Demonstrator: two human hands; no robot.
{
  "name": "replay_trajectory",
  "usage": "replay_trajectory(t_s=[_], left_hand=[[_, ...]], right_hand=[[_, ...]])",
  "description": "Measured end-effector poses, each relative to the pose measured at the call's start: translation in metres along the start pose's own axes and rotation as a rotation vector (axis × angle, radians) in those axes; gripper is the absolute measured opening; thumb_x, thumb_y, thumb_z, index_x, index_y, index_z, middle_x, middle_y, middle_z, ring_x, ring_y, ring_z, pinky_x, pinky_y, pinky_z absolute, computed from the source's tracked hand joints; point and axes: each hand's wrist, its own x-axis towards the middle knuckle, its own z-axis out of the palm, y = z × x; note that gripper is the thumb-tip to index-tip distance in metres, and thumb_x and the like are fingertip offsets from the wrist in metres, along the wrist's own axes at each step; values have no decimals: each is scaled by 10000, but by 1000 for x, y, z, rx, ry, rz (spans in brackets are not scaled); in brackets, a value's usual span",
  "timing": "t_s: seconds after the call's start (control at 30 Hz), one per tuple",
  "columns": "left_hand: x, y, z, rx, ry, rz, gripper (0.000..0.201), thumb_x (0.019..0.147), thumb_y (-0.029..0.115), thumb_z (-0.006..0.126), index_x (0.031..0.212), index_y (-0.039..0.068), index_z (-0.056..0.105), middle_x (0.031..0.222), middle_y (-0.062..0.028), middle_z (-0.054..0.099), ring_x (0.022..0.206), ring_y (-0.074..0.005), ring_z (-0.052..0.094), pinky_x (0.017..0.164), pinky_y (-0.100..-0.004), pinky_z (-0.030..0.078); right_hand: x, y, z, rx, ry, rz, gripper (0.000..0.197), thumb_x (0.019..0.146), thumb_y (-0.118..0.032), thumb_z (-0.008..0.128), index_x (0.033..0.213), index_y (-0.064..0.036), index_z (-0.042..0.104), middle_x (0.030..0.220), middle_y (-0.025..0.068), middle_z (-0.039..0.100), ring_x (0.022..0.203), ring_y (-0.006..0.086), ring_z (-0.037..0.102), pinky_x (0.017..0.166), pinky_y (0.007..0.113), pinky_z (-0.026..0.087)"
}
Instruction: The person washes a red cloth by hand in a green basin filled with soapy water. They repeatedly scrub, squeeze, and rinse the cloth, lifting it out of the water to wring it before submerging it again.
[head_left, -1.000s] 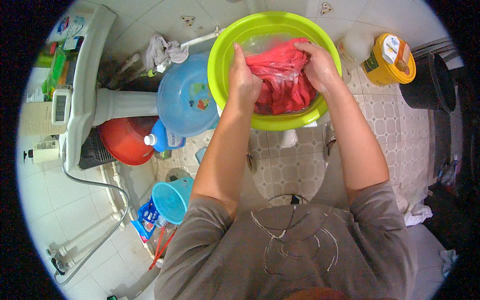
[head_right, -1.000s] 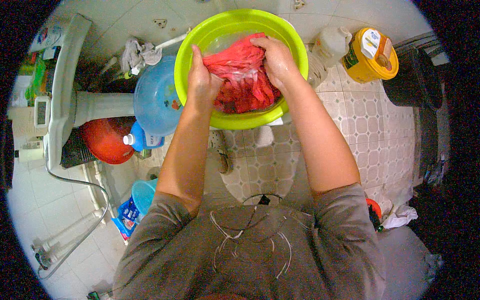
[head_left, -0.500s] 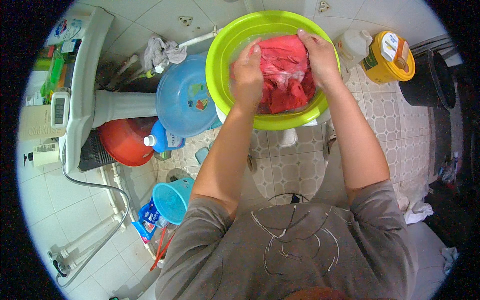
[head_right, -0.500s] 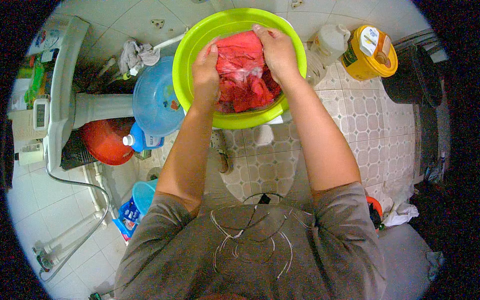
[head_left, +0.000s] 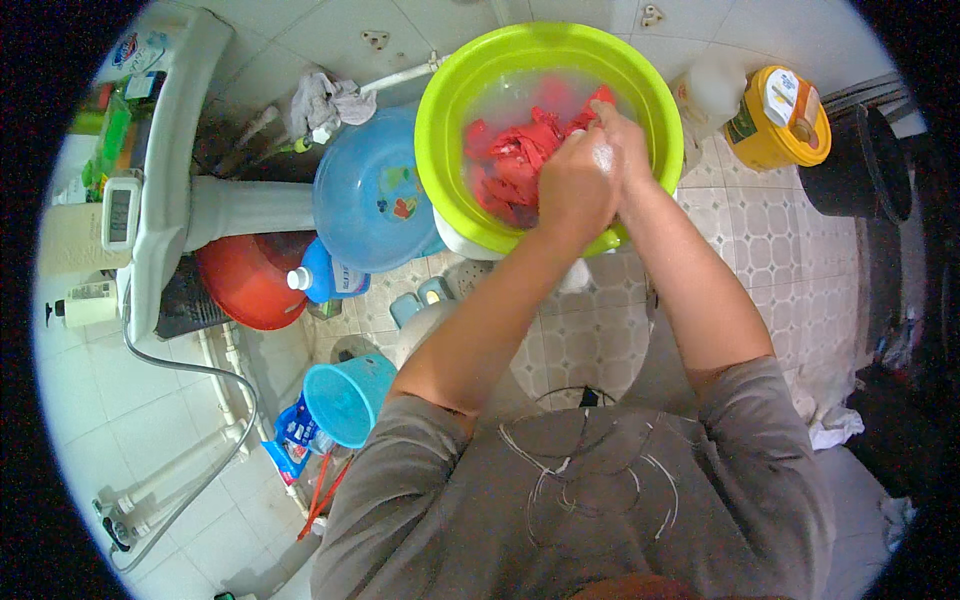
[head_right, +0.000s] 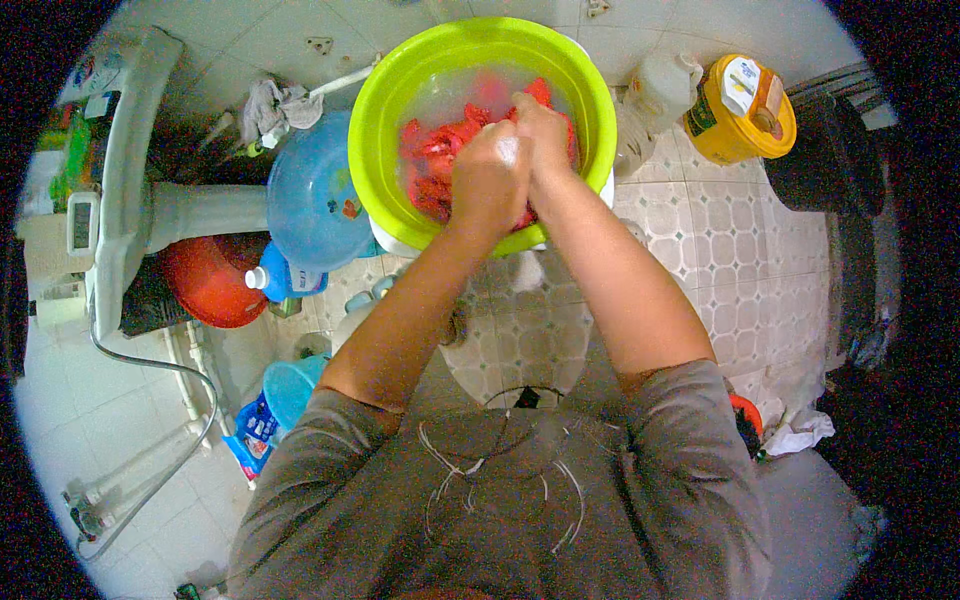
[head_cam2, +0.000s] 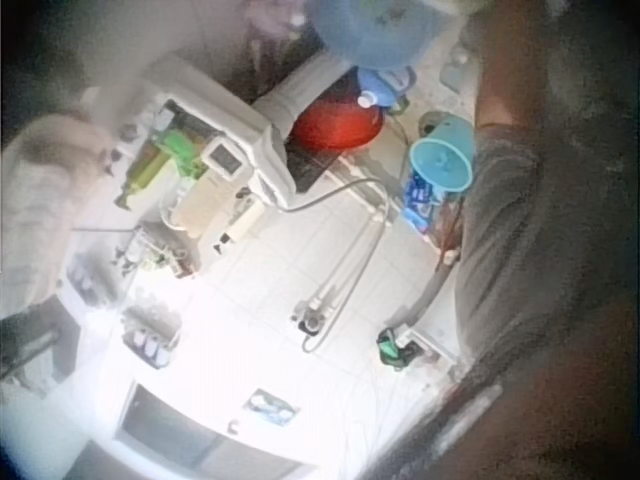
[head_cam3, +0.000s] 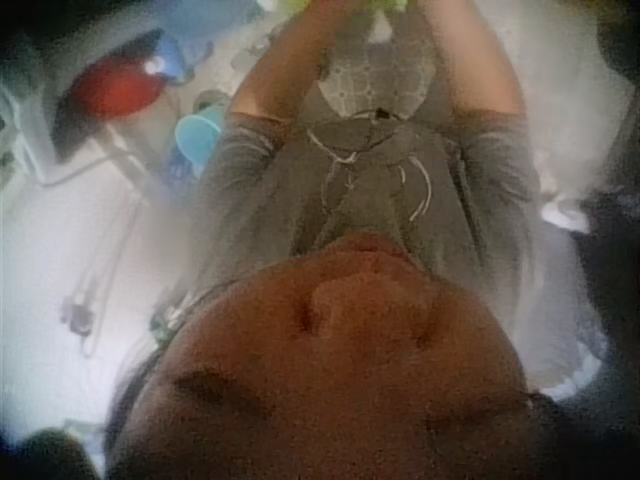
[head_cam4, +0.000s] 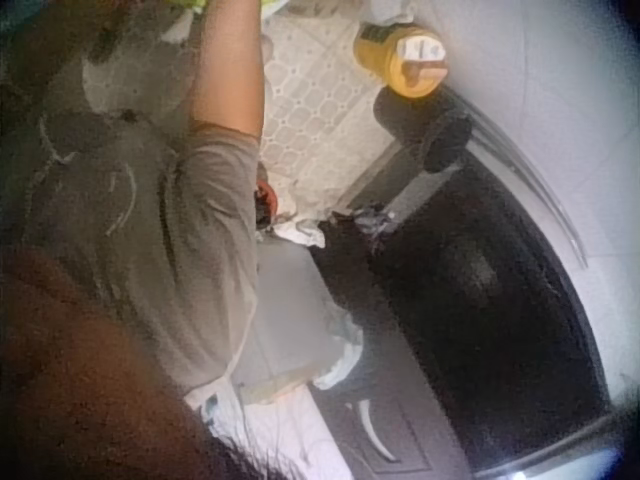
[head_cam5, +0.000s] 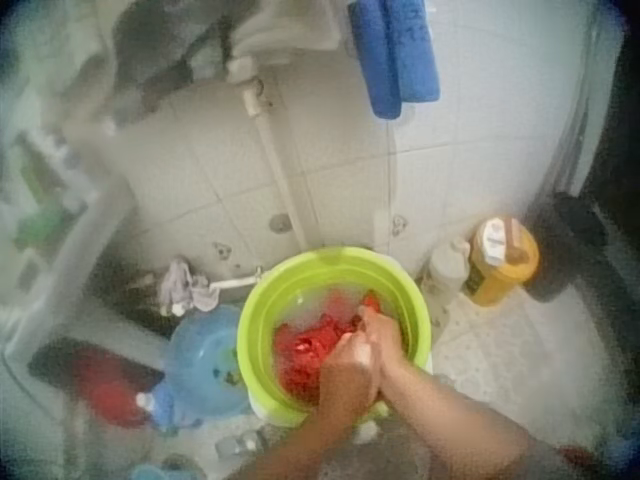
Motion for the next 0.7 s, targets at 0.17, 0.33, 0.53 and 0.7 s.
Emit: replay_trajectory(t_s=[0.17,0.33,0.53,0.7], left_hand=[[8,-47,-17,285,-2,-231,135,730,114,541,802,2,520,665,-150,512,622,-282,522,564,-412,417],[-5,-8,7,275,6,139,124,734,123,508,684,17,549,619,-146,520,577,-289,519,491,-386,421],[5,-37,-7,16,129,-336,300,815,226,441,647,-2,539,577,-184,515,569,-365,525,559,-445,420],[-3,-15,-4,-7,-25,-312,333,810,281,463,664,-10,534,590,-205,519,597,-359,542,550,-454,408]], right_hand=[[-21,35,26,113,-90,-27,224,832,-245,456,761,-57,554,715,29,542,634,124,501,560,279,397],[11,11,0,211,83,112,230,827,-245,469,735,-51,551,708,37,549,649,137,512,592,310,404],[-8,39,24,301,-52,-124,222,827,-177,475,696,-12,547,627,52,523,606,118,475,554,319,384],[-8,23,-1,345,-294,3,232,822,-280,466,723,-97,570,659,20,541,567,132,491,502,323,376]])
